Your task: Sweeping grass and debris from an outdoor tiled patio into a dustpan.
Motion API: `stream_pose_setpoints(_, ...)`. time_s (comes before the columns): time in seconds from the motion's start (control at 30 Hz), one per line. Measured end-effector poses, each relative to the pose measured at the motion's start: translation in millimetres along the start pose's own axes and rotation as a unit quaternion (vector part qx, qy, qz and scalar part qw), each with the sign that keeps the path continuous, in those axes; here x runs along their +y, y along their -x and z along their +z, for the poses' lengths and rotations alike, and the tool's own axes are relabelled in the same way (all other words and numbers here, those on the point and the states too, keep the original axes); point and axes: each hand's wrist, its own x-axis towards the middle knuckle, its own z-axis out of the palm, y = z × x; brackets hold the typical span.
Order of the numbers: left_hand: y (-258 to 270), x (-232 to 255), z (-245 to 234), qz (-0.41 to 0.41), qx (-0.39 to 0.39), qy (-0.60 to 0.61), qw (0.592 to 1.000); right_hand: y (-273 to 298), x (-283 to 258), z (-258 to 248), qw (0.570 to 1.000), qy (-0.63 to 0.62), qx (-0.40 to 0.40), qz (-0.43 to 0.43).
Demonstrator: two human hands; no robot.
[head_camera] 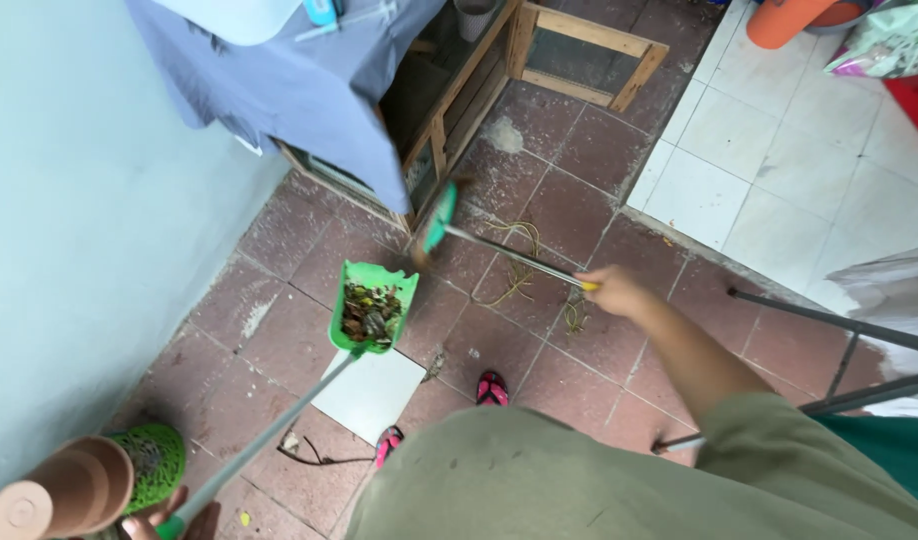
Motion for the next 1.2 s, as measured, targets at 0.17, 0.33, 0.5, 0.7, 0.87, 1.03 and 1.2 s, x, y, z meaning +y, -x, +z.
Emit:
stream_pose_setpoints(0.17, 21, 19, 78, 0.108, 0.022, -0.023, 0.994, -63, -21, 4, 0.997, -0.070, -0.033, 0.022)
stream_pose_setpoints(0.33, 58, -11, 111, 0.176, 0.039, -0.065, 0.981, -100, 99, 30, 0.999, -0.018, -0.022, -0.032)
stream_pose_setpoints(0.5, 44, -7, 155, 0.190, -0.017, -0.072, 0.979, -72, 225, 88, 0.998, 0.058, -0.026, 0.022)
stream_pose_setpoints(0.7, 111, 17, 233, 0.252, -0.031, -0.107, 0.961, 65, 205, -11, 0.979, -0.082, -0.043, 0.179)
stream_pose_setpoints(0.87, 124, 37, 279, 0.288, -0.121, -0.121, 0.942, 101, 189, -65, 0.987, -0.074, 0.025, 0.143)
stream_pose_setpoints(1.03, 117, 57, 327, 0.277, -0.201, -0.123, 0.932, 82, 126, -90, 0.967, -0.204, 0.066, 0.139)
stream_pose_setpoints(1.2, 100, 83, 385, 0.261, -0.261, -0.132, 0.920, -11, 75, -73, 0.918, -0.382, 0.021, 0.105)
